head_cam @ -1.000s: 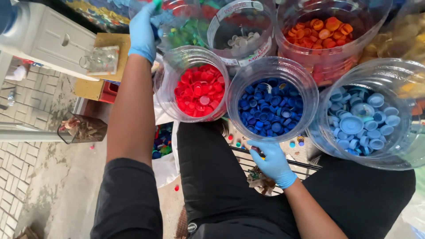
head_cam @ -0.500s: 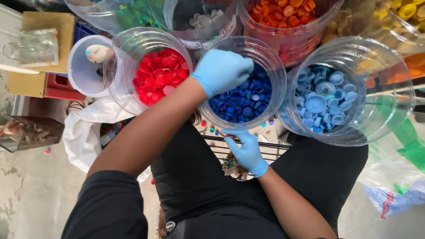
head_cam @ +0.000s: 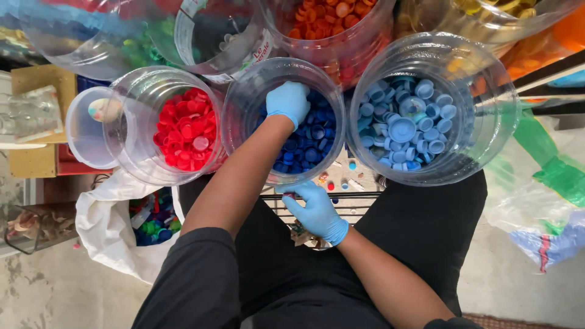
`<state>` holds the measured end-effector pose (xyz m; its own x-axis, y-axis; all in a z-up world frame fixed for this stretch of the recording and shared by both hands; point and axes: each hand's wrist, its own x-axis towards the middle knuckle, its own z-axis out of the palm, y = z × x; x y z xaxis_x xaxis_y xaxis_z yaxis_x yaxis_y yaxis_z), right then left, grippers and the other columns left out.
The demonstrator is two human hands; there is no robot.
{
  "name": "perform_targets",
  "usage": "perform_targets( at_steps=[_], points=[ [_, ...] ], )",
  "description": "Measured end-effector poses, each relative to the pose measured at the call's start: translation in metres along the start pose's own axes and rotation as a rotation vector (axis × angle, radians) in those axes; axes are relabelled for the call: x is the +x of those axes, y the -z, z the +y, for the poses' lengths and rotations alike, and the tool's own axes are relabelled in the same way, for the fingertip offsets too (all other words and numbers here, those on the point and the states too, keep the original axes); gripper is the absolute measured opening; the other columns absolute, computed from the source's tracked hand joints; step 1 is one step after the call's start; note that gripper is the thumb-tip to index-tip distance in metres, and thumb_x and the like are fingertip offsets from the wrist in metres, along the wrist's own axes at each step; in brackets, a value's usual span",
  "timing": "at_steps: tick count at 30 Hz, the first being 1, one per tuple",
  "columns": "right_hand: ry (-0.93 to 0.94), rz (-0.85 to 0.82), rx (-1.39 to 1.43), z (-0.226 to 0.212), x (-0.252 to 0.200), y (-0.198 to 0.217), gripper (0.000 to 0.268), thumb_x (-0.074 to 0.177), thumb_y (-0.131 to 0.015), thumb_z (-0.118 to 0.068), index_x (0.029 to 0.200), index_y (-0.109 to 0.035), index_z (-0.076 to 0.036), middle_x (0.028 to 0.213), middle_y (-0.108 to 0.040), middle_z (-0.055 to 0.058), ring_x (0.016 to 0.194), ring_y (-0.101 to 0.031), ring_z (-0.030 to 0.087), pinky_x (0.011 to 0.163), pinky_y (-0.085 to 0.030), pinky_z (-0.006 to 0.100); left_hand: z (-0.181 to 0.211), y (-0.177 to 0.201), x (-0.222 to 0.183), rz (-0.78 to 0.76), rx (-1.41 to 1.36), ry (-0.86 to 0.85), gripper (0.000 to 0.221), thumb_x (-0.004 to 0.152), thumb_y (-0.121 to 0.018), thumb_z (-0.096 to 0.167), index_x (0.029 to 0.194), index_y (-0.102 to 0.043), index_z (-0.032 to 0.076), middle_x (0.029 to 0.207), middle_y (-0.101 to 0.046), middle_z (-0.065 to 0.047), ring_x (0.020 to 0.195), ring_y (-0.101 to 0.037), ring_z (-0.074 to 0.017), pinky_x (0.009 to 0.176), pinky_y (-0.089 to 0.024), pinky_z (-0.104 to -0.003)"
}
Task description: The person sits on the floor and sorts plastic bottle caps by color. They pick caps from a white sack, inspect them, and place them into clear containers filled with red, blue, green, and other colored caps. The person occasionally handles a small cloth while continuing to sort.
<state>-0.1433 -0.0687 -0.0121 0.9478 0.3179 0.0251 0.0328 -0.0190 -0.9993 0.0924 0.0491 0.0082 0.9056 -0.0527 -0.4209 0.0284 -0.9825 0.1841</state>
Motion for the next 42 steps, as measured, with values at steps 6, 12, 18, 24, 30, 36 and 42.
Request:
perform_targets(
  at_steps=[6, 12, 18, 24, 30, 36, 42],
  points=[
    [0.059, 0.023, -0.032, -0.033, 0.001, 0.011, 0.014, 0.092, -0.073, -0.012, 0.105, -0.079, -0.015, 0.089, -0.076, 0.006, 0.093, -0.071, 0.029, 0.088, -0.057, 0.045, -0.003, 0.036, -0.039, -0.092, -0.03, -0.123, 0.023, 0.087, -0.071, 0.03, 0.107, -0.078, 0.02, 0.108, -0.078, -0.012, 0.111, -0.071, -0.0408, 0.089, -0.057, -0.055],
    [0.107, 0.053, -0.092, -0.045, 0.003, 0.015, 0.012, 0.089, -0.074, -0.011, 0.1, -0.079, -0.012, 0.088, -0.077, 0.009, 0.093, -0.07, 0.035, 0.089, -0.056, 0.048, -0.02, 0.043, -0.09, -0.031, -0.247, -0.145, 0.027, 0.075, -0.078, 0.037, 0.098, -0.074, 0.022, 0.09, -0.075, -0.006, 0.099, -0.073, -0.0348, 0.081, -0.057, -0.047],
    [0.103, 0.065, -0.114, -0.033, 0.002, 0.01, 0.013, 0.09, -0.074, -0.01, 0.101, -0.08, -0.011, 0.087, -0.077, 0.008, 0.091, -0.07, 0.03, 0.09, -0.056, 0.046, -0.055, 0.023, -0.103, 0.02, -0.509, -0.174, 0.027, 0.069, -0.089, 0.032, 0.088, -0.075, 0.019, 0.077, -0.068, -0.003, 0.084, -0.071, -0.0262, 0.076, -0.054, -0.041],
    [0.052, 0.049, -0.095, -0.034, 0.002, 0.01, 0.015, 0.09, -0.074, -0.011, 0.103, -0.081, -0.014, 0.091, -0.078, 0.007, 0.097, -0.07, 0.028, 0.095, -0.054, 0.044, -0.066, 0.025, -0.117, 0.048, -0.595, -0.295, 0.031, 0.064, -0.094, 0.038, 0.078, -0.073, 0.021, 0.08, -0.07, -0.002, 0.086, -0.071, -0.0248, 0.079, -0.054, -0.036],
    [0.005, 0.038, -0.063, -0.041, 0.002, 0.012, 0.015, 0.091, -0.074, -0.009, 0.104, -0.081, -0.011, 0.091, -0.078, 0.01, 0.096, -0.07, 0.029, 0.095, -0.055, 0.048, -0.063, 0.037, -0.132, 0.116, -0.595, -0.42, 0.031, 0.069, -0.093, 0.033, 0.077, -0.069, 0.015, 0.089, -0.06, -0.007, 0.092, -0.066, -0.0341, 0.081, -0.052, -0.043],
    [0.005, 0.038, -0.058, -0.035, 0.0, 0.012, 0.017, 0.091, -0.074, -0.008, 0.106, -0.081, -0.011, 0.092, -0.078, 0.012, 0.097, -0.07, 0.032, 0.1, -0.05, 0.05, -0.053, 0.042, -0.14, 0.145, -0.503, -0.43, 0.031, 0.069, -0.092, 0.034, 0.074, -0.068, 0.015, 0.101, -0.063, -0.007, 0.1, -0.068, -0.0379, 0.084, -0.054, -0.044],
    [0.015, 0.046, -0.08, -0.029, 0.0, 0.015, 0.016, 0.091, -0.074, -0.008, 0.104, -0.081, -0.013, 0.093, -0.079, 0.01, 0.097, -0.071, 0.03, 0.106, -0.046, 0.05, -0.045, 0.05, -0.148, 0.058, -0.404, -0.31, 0.024, 0.074, -0.083, 0.037, 0.074, -0.065, 0.021, 0.088, -0.069, -0.001, 0.095, -0.071, -0.0297, 0.081, -0.054, -0.041]
  ],
)
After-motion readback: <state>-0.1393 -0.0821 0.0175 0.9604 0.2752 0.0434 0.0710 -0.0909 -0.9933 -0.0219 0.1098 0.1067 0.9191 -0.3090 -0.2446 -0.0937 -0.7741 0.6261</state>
